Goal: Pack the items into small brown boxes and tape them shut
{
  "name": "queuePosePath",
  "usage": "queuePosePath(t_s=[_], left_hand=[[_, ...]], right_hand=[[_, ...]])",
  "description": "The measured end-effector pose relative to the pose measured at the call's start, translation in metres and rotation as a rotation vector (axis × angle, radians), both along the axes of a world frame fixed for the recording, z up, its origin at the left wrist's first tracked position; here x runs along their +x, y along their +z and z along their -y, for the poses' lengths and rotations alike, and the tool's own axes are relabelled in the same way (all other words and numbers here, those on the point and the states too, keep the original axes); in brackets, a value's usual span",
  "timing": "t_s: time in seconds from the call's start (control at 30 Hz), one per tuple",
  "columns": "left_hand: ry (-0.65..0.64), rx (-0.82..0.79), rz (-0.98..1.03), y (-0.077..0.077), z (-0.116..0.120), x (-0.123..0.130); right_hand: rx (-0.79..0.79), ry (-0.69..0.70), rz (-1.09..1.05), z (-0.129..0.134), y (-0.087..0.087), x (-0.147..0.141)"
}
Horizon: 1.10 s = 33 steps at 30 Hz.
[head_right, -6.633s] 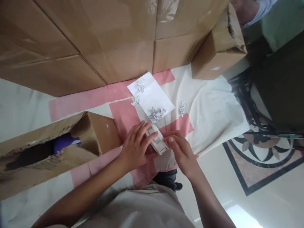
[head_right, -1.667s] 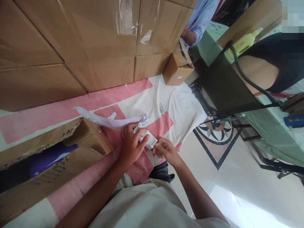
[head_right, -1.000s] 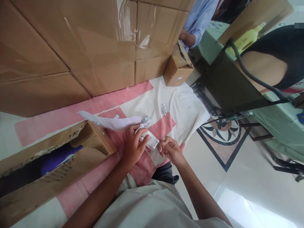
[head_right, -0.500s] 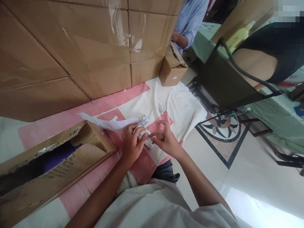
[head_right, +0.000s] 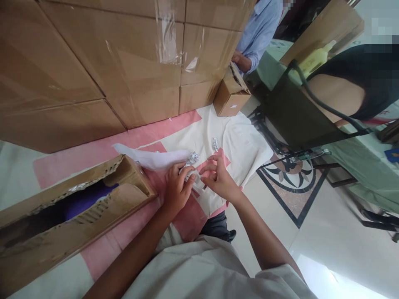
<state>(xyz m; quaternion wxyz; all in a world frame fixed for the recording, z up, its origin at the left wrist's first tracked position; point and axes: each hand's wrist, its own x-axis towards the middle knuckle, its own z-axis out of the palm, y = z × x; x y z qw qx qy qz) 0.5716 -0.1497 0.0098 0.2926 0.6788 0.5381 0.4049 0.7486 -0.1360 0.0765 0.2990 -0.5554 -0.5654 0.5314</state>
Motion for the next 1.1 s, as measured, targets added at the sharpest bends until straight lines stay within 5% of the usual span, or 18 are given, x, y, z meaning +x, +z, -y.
queuePosePath(t_s=[0.13, 0.4, 0.6, 0.93, 1.1], left_hand=[[0.005, 0.012, 0.007, -0.003, -0.001, 0.0], [-0.004, 0.021, 0.027, -0.001, -0.001, -0.001], [0.012, 0.037, 0.03, -0.001, 0.0, -0.001], [0.005, 0.007, 0.023, 0.0, 0.002, -0.002], [0.012, 0.02, 0.028, 0.0, 0.001, -0.002]], right_hand=[[0.101, 0.052, 0.137, 0.006, 0.001, -0.004], [0.576, 0.063, 0.835, 0.022, -0.013, -0.02], [0.851, 0.146, 1.011, 0.023, -0.014, -0.023], [0.831, 0.361, 1.241, 0.015, 0.027, -0.02], [0.816, 0.272, 1.11, 0.017, 0.02, -0.006]])
